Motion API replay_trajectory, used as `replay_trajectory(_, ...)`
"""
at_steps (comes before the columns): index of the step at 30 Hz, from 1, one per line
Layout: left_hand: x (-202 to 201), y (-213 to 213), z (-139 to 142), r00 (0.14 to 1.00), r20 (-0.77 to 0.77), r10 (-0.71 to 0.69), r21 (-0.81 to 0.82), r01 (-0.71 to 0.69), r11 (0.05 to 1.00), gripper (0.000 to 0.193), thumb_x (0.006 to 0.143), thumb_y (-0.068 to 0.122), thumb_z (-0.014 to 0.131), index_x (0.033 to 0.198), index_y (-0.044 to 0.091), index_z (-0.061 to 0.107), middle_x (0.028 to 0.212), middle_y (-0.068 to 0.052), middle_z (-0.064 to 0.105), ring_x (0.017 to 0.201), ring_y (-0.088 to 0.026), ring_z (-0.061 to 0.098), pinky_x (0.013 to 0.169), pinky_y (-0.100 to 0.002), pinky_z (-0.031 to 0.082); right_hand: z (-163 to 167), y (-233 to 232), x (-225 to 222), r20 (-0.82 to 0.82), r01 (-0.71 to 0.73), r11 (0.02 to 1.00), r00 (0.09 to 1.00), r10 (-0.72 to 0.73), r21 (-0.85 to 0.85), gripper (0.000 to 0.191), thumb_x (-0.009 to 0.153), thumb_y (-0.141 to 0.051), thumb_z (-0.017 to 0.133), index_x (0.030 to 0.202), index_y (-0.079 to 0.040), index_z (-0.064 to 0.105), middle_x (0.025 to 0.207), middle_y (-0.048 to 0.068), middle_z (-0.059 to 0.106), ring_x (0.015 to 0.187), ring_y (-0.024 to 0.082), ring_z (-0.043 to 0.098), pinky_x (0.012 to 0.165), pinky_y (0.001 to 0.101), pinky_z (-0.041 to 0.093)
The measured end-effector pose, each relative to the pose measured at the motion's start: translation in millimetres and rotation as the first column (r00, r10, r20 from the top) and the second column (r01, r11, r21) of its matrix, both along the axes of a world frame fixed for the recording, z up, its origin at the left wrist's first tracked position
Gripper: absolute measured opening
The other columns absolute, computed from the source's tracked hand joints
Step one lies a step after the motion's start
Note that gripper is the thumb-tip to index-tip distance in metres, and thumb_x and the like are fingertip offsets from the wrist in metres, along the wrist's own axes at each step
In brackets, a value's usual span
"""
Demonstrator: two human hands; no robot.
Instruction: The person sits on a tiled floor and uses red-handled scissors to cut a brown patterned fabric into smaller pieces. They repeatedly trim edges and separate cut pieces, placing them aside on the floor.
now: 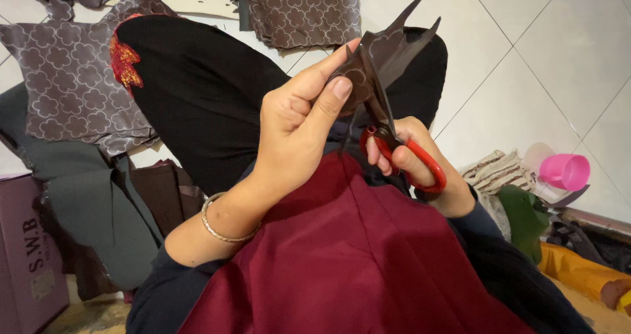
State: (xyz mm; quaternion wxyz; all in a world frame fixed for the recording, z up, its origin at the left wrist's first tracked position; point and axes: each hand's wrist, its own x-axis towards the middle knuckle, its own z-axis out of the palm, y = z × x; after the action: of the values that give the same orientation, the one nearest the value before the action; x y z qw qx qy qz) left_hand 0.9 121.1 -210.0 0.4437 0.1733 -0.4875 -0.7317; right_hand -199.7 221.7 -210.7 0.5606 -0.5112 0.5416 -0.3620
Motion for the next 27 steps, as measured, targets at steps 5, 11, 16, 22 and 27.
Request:
replay_trajectory(5,0,1,4,1.0,-0.015,-0.013,0.057,0.014,0.998,0.037,0.114,0.009,0.055,0.148,-0.006,0.052,0.111,0.0,0.067,0.097,-0.001,0.058,0.091,-0.016,0.051,-8,-1,-2,-0.014,-0.017,0.998,1.0,0.016,-0.057,0.086,0.08,-0.093,0.053,0.074,-0.008,0.059,0.061,-0.003,0.054,0.057,0.006,0.052,0.052,0.0213,0.039)
replay_trajectory(11,0,3,2,0.999,-0.046,-0.018,0.029,0.019,0.999,0.035,0.118,0.01,0.055,0.149,-0.005,0.052,0.114,-0.001,0.069,0.098,-0.001,0.059,0.091,-0.016,0.051,-20,0,-5,0.01,-0.026,0.996,1.0,0.027,-0.088,0.083,0.08,-0.092,0.054,0.069,-0.01,0.055,0.059,-0.003,0.052,0.054,0.006,0.05,0.049,0.0213,0.037)
replay_trajectory(16,1,4,-2,0.999,-0.04,-0.019,0.018,0.019,1.0,0.034,0.118,0.009,0.056,0.149,-0.005,0.052,0.114,-0.001,0.069,0.099,-0.001,0.06,0.093,-0.016,0.052,-24,-2,-6,0.0,-0.042,0.994,0.999,0.042,-0.1,0.082,0.079,-0.093,0.053,0.066,-0.012,0.051,0.057,-0.004,0.051,0.051,0.005,0.048,0.047,0.0212,0.036)
replay_trajectory(22,3,3,0,0.999,-0.041,-0.03,0.012,0.03,0.999,0.037,0.116,0.009,0.055,0.15,-0.004,0.053,0.121,-0.002,0.068,0.104,-0.002,0.061,0.096,-0.017,0.052,-21,-6,-7,-0.007,-0.082,0.985,0.997,0.082,-0.149,0.08,0.081,-0.093,0.051,0.065,-0.015,0.047,0.056,-0.006,0.048,0.051,0.004,0.045,0.047,0.0213,0.033)
replay_trajectory(27,5,2,2,1.0,0.012,-0.012,-0.023,0.013,1.0,0.032,0.117,0.008,0.056,0.146,-0.004,0.055,0.114,0.001,0.068,0.097,0.0,0.057,0.089,-0.014,0.049,-19,-5,-7,0.014,-0.071,0.987,0.997,0.074,-0.143,0.079,0.083,-0.091,0.053,0.066,-0.014,0.046,0.057,-0.005,0.047,0.052,0.005,0.042,0.048,0.0217,0.031)
